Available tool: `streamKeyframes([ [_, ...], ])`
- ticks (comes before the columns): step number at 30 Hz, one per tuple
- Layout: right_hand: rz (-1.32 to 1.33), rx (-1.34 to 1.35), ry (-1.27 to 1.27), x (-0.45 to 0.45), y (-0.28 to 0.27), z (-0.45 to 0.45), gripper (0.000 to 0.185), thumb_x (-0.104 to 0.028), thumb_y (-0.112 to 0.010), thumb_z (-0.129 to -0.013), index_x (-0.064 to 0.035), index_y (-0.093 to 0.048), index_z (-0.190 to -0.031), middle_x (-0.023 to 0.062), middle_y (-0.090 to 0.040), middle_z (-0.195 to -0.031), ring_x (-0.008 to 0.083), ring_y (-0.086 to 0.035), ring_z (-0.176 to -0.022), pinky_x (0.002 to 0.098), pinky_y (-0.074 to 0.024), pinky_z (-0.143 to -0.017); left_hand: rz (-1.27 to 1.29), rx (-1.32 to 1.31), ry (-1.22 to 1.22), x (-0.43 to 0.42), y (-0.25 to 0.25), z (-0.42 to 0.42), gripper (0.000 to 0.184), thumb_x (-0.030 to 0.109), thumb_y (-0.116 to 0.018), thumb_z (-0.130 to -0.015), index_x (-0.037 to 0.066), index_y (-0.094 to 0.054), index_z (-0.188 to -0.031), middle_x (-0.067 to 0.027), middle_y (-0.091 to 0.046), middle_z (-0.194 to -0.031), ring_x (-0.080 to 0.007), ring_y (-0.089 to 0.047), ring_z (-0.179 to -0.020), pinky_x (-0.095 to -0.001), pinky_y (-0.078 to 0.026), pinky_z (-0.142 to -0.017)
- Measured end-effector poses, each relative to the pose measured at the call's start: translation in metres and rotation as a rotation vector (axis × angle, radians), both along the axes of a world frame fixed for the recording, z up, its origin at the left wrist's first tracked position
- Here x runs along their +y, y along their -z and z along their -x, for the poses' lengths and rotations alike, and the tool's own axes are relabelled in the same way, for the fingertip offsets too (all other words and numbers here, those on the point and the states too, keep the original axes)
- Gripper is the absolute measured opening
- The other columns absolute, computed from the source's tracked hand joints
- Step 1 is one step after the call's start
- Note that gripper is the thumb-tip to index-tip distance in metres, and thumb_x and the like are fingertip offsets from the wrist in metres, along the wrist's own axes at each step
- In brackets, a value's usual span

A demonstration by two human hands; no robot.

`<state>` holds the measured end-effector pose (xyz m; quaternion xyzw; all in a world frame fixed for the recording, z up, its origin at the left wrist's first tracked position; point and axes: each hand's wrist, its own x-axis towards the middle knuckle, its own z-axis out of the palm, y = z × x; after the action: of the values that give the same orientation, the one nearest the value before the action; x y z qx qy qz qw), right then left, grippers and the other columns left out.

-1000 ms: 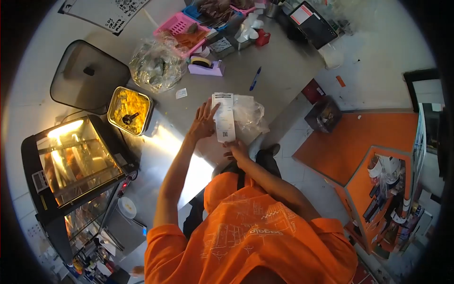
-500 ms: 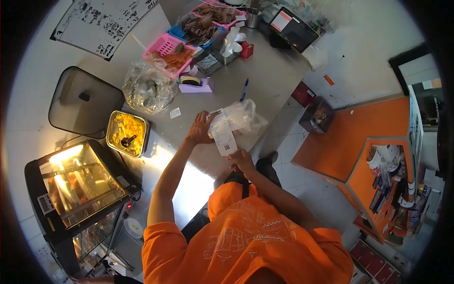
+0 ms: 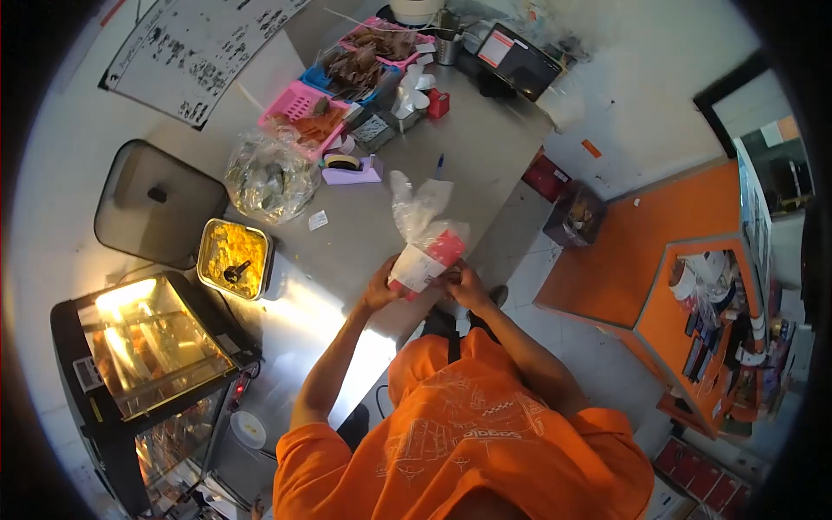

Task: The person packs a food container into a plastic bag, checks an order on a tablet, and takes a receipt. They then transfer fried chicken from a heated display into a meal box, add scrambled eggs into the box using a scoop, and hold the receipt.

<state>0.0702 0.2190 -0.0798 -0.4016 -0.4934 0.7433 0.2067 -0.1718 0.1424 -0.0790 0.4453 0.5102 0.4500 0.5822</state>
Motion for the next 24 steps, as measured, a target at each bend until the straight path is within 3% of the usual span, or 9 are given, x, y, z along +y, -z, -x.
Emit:
streamKeyframes([
  [2, -0.041, 0.094, 0.034, -0.003, -0.022, 0.0, 0.053, -0.009, -0.072, -0.083, -0.0104, -0.043, -0.127, 0.0063, -0.066, -0.087, 0.0094, -0.059, -0.064, 0.0225, -0.0452, -0.051, 0.141, -0.136, -0.016, -0.007, -0.032, -0.014, 0.088, 0.024, -0.076, -0.066, 0.002, -0.035, -0.141, -0.0115, -0.052, -0.129, -0.0227, -0.052, -0.119, -0.0373, -0.047, -0.096],
  [4, -0.166, 0.175, 0.063, -0.002, -0.051, -0.005, 0.052, -0.011, -0.075, -0.081, -0.01, -0.047, -0.125, 0.0047, -0.066, -0.092, 0.0097, -0.061, -0.073, 0.0238, -0.0475, -0.057, 0.191, -0.13, -0.071, -0.045, 0.112, 0.023, 0.077, 0.039, -0.073, -0.083, 0.002, -0.038, -0.14, -0.0082, -0.052, -0.13, -0.0197, -0.053, -0.114, -0.0343, -0.047, -0.091],
  [6, -0.474, -0.089, 0.158, 0.003, -0.047, -0.011, 0.048, -0.016, -0.079, -0.078, -0.0085, -0.056, -0.119, 0.0036, -0.066, -0.095, 0.0111, -0.062, -0.077, 0.027, -0.0503, -0.064, 0.072, -0.382, 0.062, -0.049, 0.131, 0.036, 0.089, 0.054, -0.069, -0.082, 0.001, -0.032, -0.143, -0.0098, -0.051, -0.131, -0.0201, -0.052, -0.115, -0.0352, -0.047, -0.091],
  [8, -0.482, -0.3, 0.126, 0.01, -0.08, -0.028, 0.055, -0.025, -0.079, -0.078, -0.0085, -0.052, -0.123, 0.0073, -0.066, -0.093, 0.0147, -0.064, -0.079, 0.0299, -0.051, -0.07, 0.008, -0.172, 0.053, -0.019, 0.02, -0.012, 0.096, 0.053, -0.074, -0.075, -0.002, -0.031, -0.141, -0.0137, -0.051, -0.13, -0.0253, -0.057, -0.11, -0.0363, -0.047, -0.093],
  [11, -0.299, -0.044, 0.064, 0.016, -0.069, -0.054, 0.065, -0.03, -0.078, -0.079, -0.0101, -0.044, -0.131, 0.0067, -0.066, -0.099, 0.0164, -0.064, -0.083, 0.0311, -0.0512, -0.072, -0.084, 0.028, -0.009, 0.01, -0.068, -0.065, 0.096, 0.05, -0.077, -0.072, -0.002, -0.033, -0.139, -0.0168, -0.048, -0.132, -0.0272, -0.054, -0.115, -0.0382, -0.045, -0.096],
  [13, 0.209, 0.541, 0.33, 0.003, -0.115, -0.086, 0.068, -0.028, -0.075, -0.083, -0.0116, -0.036, -0.137, 0.0076, -0.063, -0.107, 0.0169, -0.061, -0.094, 0.0297, -0.0508, -0.076, -0.401, 0.383, -0.081, 0.03, -0.066, -0.102, 0.1, 0.04, -0.082, -0.063, 0.001, -0.033, -0.141, -0.0191, -0.045, -0.131, -0.0312, -0.05, -0.117, -0.0432, -0.044, -0.096],
  [17, 0.183, 0.621, 0.479, -0.007, -0.108, -0.156, 0.064, -0.028, -0.069, -0.088, -0.0097, -0.035, -0.138, 0.008, -0.058, -0.117, 0.0185, -0.058, -0.104, 0.0306, -0.0505, -0.083, -0.546, 0.746, -0.052, 0.051, -0.102, -0.215, 0.107, 0.028, -0.085, -0.056, 0.006, -0.029, -0.144, -0.0204, -0.04, -0.128, -0.0387, -0.043, -0.115, -0.0489, -0.044, -0.092],
  [20, -0.056, 0.221, 0.584, -0.007, -0.096, -0.22, 0.073, -0.032, -0.067, -0.089, -0.0114, -0.024, -0.144, 0.0105, -0.051, -0.128, 0.0214, -0.056, -0.112, 0.0352, -0.0522, -0.087, -0.644, 0.75, 0.134, 0.057, -0.116, -0.296, 0.107, 0.025, -0.084, -0.057, 0.006, -0.027, -0.146, -0.0236, -0.037, -0.13, -0.0439, -0.04, -0.118, -0.0522, -0.041, -0.096],
  [24, 0.209, 0.403, 1.216, -0.018, -0.075, -0.342, 0.038, -0.022, -0.062, -0.091, -0.0017, -0.055, -0.121, 0.0075, -0.06, -0.113, 0.0178, -0.056, -0.11, 0.0333, -0.0475, -0.092, -0.691, 0.616, 0.428, 0.076, -0.123, -0.38, 0.099, 0.032, -0.082, -0.067, 0.005, -0.028, -0.145, -0.0252, -0.034, -0.139, -0.0448, -0.038, -0.124, -0.0504, -0.043, -0.097],
])
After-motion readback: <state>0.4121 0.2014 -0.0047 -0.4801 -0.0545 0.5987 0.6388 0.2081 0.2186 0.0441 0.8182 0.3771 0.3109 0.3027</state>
